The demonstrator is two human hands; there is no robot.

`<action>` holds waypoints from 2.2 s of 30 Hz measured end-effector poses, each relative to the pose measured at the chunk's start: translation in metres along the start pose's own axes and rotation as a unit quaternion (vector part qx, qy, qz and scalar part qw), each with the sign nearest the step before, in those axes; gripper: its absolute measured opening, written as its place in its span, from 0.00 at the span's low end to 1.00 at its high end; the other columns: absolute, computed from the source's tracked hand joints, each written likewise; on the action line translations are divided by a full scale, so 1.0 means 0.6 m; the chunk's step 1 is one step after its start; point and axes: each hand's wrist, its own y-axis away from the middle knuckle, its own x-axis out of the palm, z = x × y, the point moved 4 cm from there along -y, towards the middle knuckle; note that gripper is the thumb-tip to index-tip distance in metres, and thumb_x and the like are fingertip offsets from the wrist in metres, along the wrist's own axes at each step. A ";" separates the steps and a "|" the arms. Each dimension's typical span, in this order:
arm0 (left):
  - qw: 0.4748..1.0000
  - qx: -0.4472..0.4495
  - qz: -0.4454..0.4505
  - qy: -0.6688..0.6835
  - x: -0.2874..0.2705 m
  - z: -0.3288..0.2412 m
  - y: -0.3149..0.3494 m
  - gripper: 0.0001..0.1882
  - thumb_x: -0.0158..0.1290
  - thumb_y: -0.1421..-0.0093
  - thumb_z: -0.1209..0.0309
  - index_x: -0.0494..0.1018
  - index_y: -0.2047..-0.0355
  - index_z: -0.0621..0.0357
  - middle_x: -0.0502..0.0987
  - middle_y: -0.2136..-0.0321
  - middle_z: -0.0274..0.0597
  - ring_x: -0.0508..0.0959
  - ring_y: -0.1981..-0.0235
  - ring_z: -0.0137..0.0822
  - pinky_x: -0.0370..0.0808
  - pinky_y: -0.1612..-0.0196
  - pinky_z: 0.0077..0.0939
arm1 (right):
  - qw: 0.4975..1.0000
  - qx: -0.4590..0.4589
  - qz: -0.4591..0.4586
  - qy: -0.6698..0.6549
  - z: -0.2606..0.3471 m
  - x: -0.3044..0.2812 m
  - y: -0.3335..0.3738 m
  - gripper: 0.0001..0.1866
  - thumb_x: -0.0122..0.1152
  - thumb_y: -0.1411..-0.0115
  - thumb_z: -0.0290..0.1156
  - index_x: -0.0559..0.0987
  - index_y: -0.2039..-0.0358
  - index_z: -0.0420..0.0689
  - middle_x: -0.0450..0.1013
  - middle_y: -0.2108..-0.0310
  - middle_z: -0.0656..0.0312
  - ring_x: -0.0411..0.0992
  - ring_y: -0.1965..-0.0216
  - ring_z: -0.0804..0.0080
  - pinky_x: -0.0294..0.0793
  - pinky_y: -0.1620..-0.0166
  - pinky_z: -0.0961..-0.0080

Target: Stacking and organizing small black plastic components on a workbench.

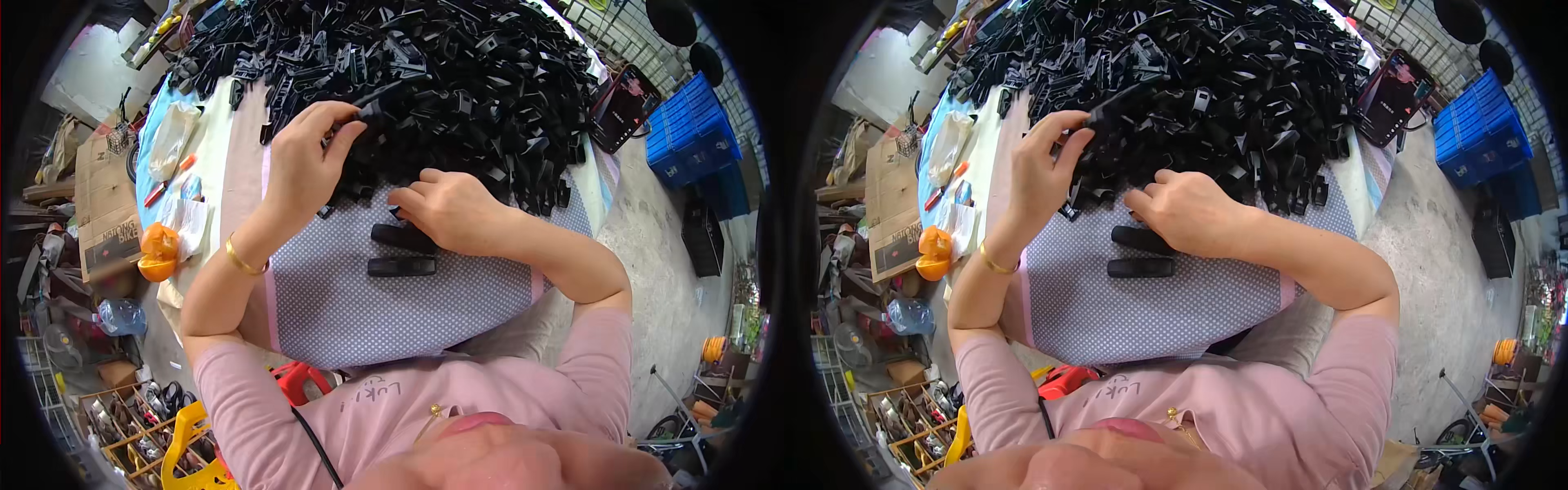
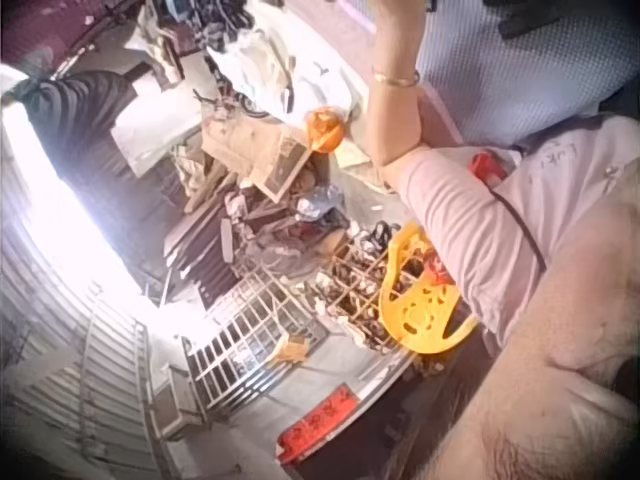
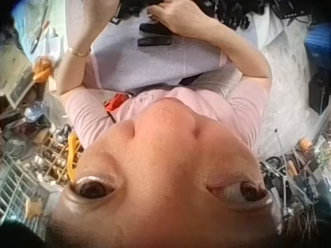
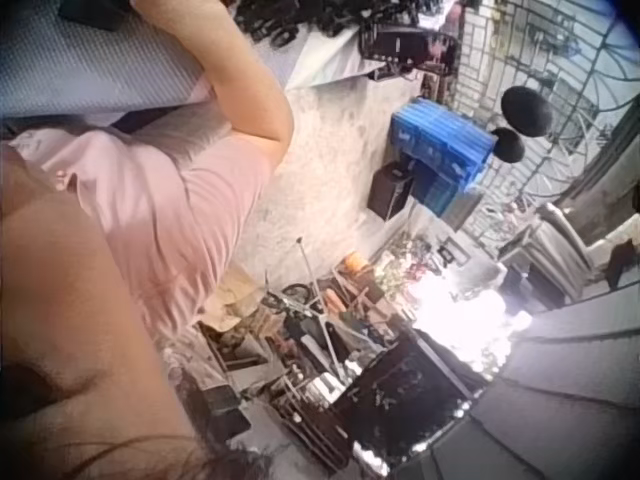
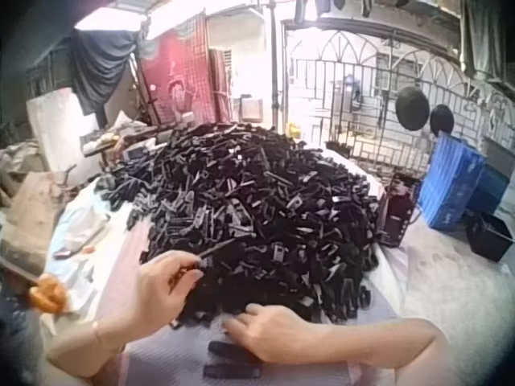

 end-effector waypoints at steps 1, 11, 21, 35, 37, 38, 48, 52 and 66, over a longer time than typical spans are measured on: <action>0.997 0.061 -0.020 -0.029 -0.005 -0.015 0.007 0.09 0.57 0.44 0.74 0.76 0.62 0.58 0.78 0.67 0.47 0.79 0.68 0.44 0.75 0.64 0.33 | 1.000 0.004 0.011 0.006 -0.001 0.000 0.001 0.10 0.63 0.47 0.32 0.77 0.65 0.45 0.72 0.73 0.63 0.71 0.67 0.66 0.73 0.67 0.74; 0.960 0.177 0.144 -0.164 0.041 -0.051 0.112 0.09 0.58 0.46 0.69 0.70 0.69 0.60 0.70 0.74 0.39 0.72 0.71 0.37 0.72 0.68 0.28 | 0.991 0.016 -0.135 0.020 -0.017 -0.055 0.003 0.13 0.67 0.53 0.28 0.78 0.66 0.41 0.68 0.73 0.61 0.69 0.65 0.64 0.72 0.65 0.71; 0.971 -0.016 0.229 -0.066 0.009 -0.016 0.095 0.12 0.58 0.50 0.74 0.74 0.63 0.62 0.73 0.68 0.47 0.74 0.63 0.48 0.72 0.60 0.37 | 0.988 0.001 -0.094 -0.120 -0.016 -0.026 -0.001 0.12 0.66 0.53 0.26 0.80 0.65 0.42 0.74 0.68 0.62 0.72 0.64 0.63 0.69 0.60 0.68; 0.976 -0.036 0.213 -0.016 0.024 -0.008 0.090 0.08 0.61 0.55 0.79 0.78 0.72 0.67 0.74 0.75 0.46 0.77 0.75 0.45 0.73 0.71 0.32 | 0.995 -0.037 -0.032 -0.088 -0.020 -0.017 -0.008 0.12 0.68 0.54 0.29 0.80 0.68 0.40 0.72 0.70 0.63 0.71 0.66 0.65 0.74 0.63 0.71; 0.975 -0.031 0.221 0.003 0.028 -0.012 0.087 0.08 0.61 0.55 0.79 0.78 0.72 0.66 0.74 0.75 0.45 0.77 0.75 0.45 0.74 0.70 0.32 | 0.995 -0.038 -0.031 -0.087 -0.013 -0.012 -0.015 0.12 0.68 0.54 0.29 0.80 0.68 0.41 0.72 0.71 0.62 0.71 0.66 0.64 0.74 0.64 0.70; 0.975 -0.028 0.222 0.003 0.030 -0.013 0.088 0.08 0.61 0.55 0.79 0.78 0.72 0.66 0.74 0.75 0.45 0.77 0.75 0.45 0.74 0.70 0.32 | 0.995 -0.036 -0.033 -0.085 -0.012 -0.009 -0.010 0.12 0.68 0.54 0.29 0.80 0.68 0.41 0.72 0.71 0.62 0.71 0.66 0.64 0.74 0.64 0.70; 0.926 0.039 0.365 0.089 0.022 -0.026 0.068 0.08 0.62 0.50 0.71 0.78 0.72 0.63 0.75 0.77 0.46 0.76 0.75 0.42 0.72 0.71 0.32 | 0.989 -0.044 -0.100 -0.096 -0.013 -0.040 0.001 0.15 0.67 0.51 0.35 0.80 0.65 0.41 0.74 0.68 0.61 0.71 0.66 0.63 0.74 0.66 0.70; 0.998 0.011 0.058 0.002 0.002 0.009 0.009 0.10 0.61 0.48 0.72 0.78 0.66 0.63 0.77 0.71 0.43 0.76 0.73 0.40 0.73 0.68 0.29 | 0.983 -0.010 -0.166 0.084 -0.027 -0.033 -0.006 0.15 0.64 0.51 0.31 0.80 0.62 0.41 0.74 0.64 0.64 0.70 0.58 0.67 0.71 0.60 0.71; 0.999 0.017 0.031 -0.038 0.004 0.031 0.004 0.08 0.59 0.47 0.75 0.72 0.69 0.62 0.77 0.67 0.42 0.75 0.65 0.38 0.72 0.64 0.29 | 0.983 -0.007 -0.129 0.133 -0.023 -0.027 -0.002 0.07 0.61 0.50 0.28 0.76 0.69 0.45 0.71 0.72 0.67 0.69 0.65 0.73 0.66 0.62 0.76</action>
